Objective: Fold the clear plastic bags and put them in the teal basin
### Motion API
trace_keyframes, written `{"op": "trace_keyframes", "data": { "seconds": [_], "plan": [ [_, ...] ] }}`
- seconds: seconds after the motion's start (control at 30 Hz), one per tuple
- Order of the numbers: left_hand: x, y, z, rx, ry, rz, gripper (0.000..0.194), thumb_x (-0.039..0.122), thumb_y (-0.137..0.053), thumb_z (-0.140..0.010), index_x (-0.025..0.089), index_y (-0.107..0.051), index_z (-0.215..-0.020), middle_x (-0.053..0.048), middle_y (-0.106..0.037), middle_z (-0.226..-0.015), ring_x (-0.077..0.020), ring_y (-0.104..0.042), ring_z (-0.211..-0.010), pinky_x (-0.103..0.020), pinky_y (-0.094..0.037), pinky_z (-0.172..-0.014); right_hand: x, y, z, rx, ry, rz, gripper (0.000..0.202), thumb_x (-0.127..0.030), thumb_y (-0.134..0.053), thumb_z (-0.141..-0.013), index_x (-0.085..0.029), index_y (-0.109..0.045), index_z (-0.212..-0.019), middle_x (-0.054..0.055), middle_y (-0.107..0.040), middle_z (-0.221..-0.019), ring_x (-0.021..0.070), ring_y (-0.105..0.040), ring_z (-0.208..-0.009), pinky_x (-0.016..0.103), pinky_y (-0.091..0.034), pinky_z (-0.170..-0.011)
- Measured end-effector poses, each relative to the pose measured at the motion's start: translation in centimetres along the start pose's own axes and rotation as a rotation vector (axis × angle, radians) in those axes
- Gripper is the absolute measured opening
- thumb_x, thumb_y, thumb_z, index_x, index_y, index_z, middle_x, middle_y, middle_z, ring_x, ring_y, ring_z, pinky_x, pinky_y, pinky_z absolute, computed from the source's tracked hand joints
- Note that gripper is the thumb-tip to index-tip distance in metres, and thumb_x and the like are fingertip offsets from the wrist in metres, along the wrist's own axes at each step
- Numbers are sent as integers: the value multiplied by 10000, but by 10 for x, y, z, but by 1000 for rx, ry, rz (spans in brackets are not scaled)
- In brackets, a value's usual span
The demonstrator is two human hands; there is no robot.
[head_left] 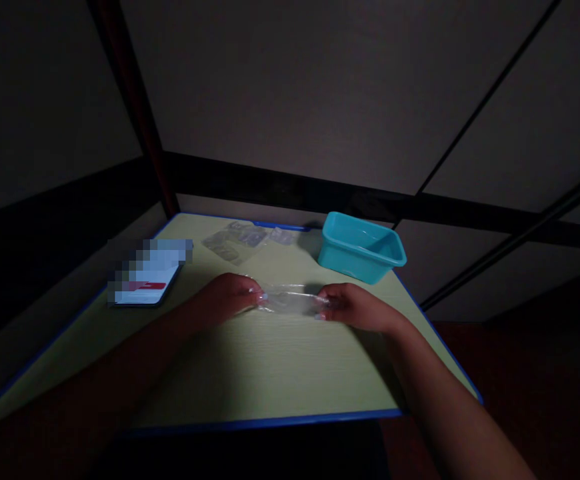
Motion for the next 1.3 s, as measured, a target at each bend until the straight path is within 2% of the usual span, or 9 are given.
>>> {"op": "trace_keyframes", "data": {
  "seconds": [0.27,0.4,0.63,0.97,1.13,1.3],
  "plan": [
    [-11,-3,-3,40,12,-60,368,452,-448,-806,170,-656,-696,10,-599,-617,-144,-542,-627,-236,-337,-574,12,18,0,99,-27,-30,143,-290,-559,-787,-149,-568,-805,24,-596,-731,127,-519,-655,246,-403,-597],
    [-14,-4,-4,55,19,-81,356,432,-438,-806,166,-649,-697,13,-584,-620,-138,-522,-611,-240,-323,-566,16,19,-2,117,-69,27,139,-290,-562,-765,-152,-565,-748,19,-592,-678,119,-498,-606,235,-380,-556],
    [-12,1,-5,99,24,-108,351,412,-420,-796,163,-628,-662,5,-572,-615,-135,-506,-605,-242,-323,-570,13,19,0,70,-129,57,179,-322,-545,-768,-148,-584,-748,19,-585,-656,118,-475,-582,241,-351,-536],
    [-21,-3,-8,161,65,-124,314,429,-459,-775,179,-634,-703,0,-600,-659,-152,-529,-634,-250,-351,-577,26,24,-5,155,-176,191,113,-249,-528,-735,-158,-542,-671,14,-560,-595,117,-458,-553,238,-329,-511],
    [-17,4,-6,217,104,-67,364,514,-465,-793,197,-623,-714,9,-605,-643,-153,-544,-623,-250,-359,-566,20,25,-5,167,-182,297,205,-337,-527,-763,-170,-530,-646,-2,-529,-576,108,-419,-539,238,-282,-495],
    [-11,9,-9,280,74,-90,372,492,-434,-827,194,-634,-730,-2,-632,-673,-155,-570,-657,-255,-382,-608,18,25,-5,150,-189,302,277,-379,-462,-815,-176,-495,-629,3,-521,-572,106,-397,-519,247,-267,-494]
  ]
}}
Point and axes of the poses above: each hand's wrist, its own z-axis away from the middle knuckle, its own y-axis out of the back of the hand, x = y × z, the point moved 7 cm from there along -z, towards the middle knuckle
